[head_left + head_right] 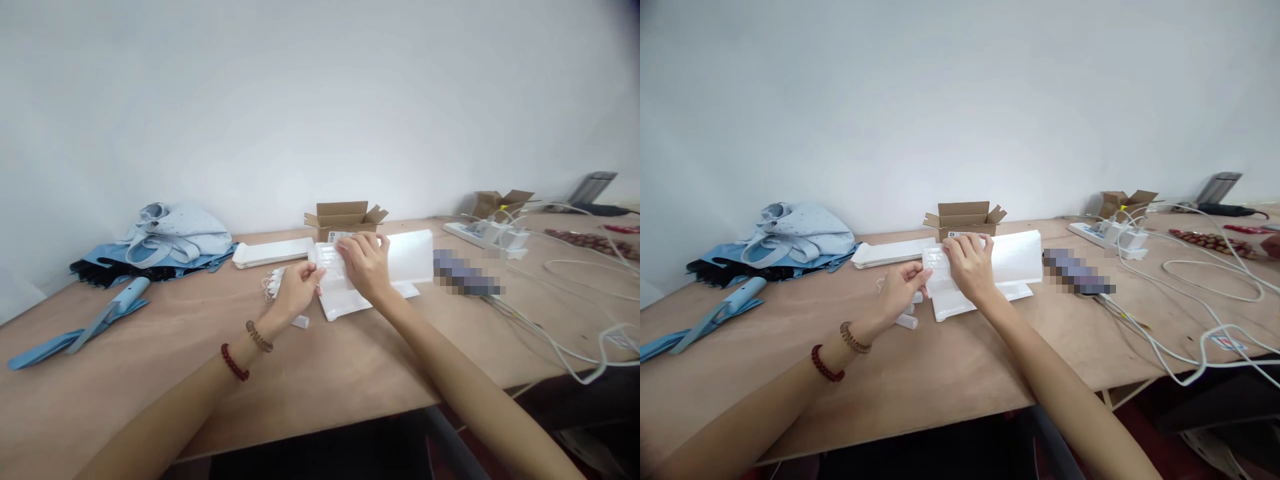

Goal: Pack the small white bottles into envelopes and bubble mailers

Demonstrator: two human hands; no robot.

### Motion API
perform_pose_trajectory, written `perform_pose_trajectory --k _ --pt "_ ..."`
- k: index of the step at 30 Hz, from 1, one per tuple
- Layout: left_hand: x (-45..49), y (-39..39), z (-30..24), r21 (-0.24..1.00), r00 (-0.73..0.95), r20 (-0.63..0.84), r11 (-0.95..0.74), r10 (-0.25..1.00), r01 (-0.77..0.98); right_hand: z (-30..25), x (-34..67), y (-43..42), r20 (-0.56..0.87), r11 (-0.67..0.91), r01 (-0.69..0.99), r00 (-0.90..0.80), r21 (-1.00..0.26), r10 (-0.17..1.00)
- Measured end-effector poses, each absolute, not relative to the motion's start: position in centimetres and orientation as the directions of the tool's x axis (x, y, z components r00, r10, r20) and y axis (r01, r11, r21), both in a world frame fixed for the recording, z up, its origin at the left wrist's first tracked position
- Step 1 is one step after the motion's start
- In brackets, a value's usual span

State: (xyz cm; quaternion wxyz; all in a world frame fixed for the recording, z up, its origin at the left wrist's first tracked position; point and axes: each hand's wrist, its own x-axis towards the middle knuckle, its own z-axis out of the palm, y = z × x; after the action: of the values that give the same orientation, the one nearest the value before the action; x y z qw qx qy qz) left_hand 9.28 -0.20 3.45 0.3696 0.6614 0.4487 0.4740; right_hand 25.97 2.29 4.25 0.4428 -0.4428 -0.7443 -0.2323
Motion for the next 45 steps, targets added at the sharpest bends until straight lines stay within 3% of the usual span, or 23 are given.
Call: perform_pose_trajectory --k 4,6,11,15,19,23,25,29,33,39,45 --pt "11.2 -0.5 3.2 0.992 0.131 -0.026 0.009 0.991 0.127 3.8 27.1 3.4 0.673 0.514 0.825 -0.245 -0.233 0.698" --pt "11.6 -0.5 3.2 0.983 0.127 -0.061 0.038 0.990 0.178 3.3 27.2 3.9 0.574 0.484 0.827 -0.257 -0.286 0.778" --pt "11.2 0.3 2.9 0.921 0.147 0.106 -0.153 0.983 0.358 2.8 26.4 4.2 0.470 0.410 0.865 -0.244 -0.289 0.848" --pt "10.6 1.5 2.4 0.874 0.095 0.170 -0.195 0.981 0.445 2.7 25.7 4.5 0.435 0.391 0.888 -0.261 -0.242 0.862" --pt "9.8 3.0 2.9 0.642 0.066 0.372 -0.308 0.926 0.702 1.9 25.1 4.9 0.403 0.374 0.900 -0.263 -0.225 0.877" --pt "7.2 5.6 4.4 0.415 0.031 0.471 -0.253 0.881 0.874 1.1 24.9 5.0 0.378 0.350 0.910 -0.250 -0.224 0.892" --pt "4.8 7.6 5.0 0.354 0.007 0.465 -0.193 0.885 0.915 1.0 24.9 5.0 0.360 0.335 0.911 -0.237 -0.241 0.902" --pt "-0.3 11.0 4.9 0.344 0.002 0.390 -0.147 0.921 0.927 1.0 24.9 5.0 0.314 0.294 0.915 -0.202 -0.277 0.928" --pt "-3.7 12.2 3.2 0.295 0.083 0.373 -0.203 0.924 0.934 1.1 24.8 5.0 0.289 0.258 0.925 -0.175 -0.281 0.941" --pt "-4.9 13.3 1.2 0.051 0.171 0.377 -0.204 0.911 0.978 1.5 24.8 4.6 0.276 0.243 0.936 -0.171 -0.253 0.946" --pt "-4.4 13.1 1.7 0.020 0.150 0.413 -0.174 0.898 0.985 2.2 24.8 3.7 0.322 0.256 0.949 -0.188 -0.183 0.928"
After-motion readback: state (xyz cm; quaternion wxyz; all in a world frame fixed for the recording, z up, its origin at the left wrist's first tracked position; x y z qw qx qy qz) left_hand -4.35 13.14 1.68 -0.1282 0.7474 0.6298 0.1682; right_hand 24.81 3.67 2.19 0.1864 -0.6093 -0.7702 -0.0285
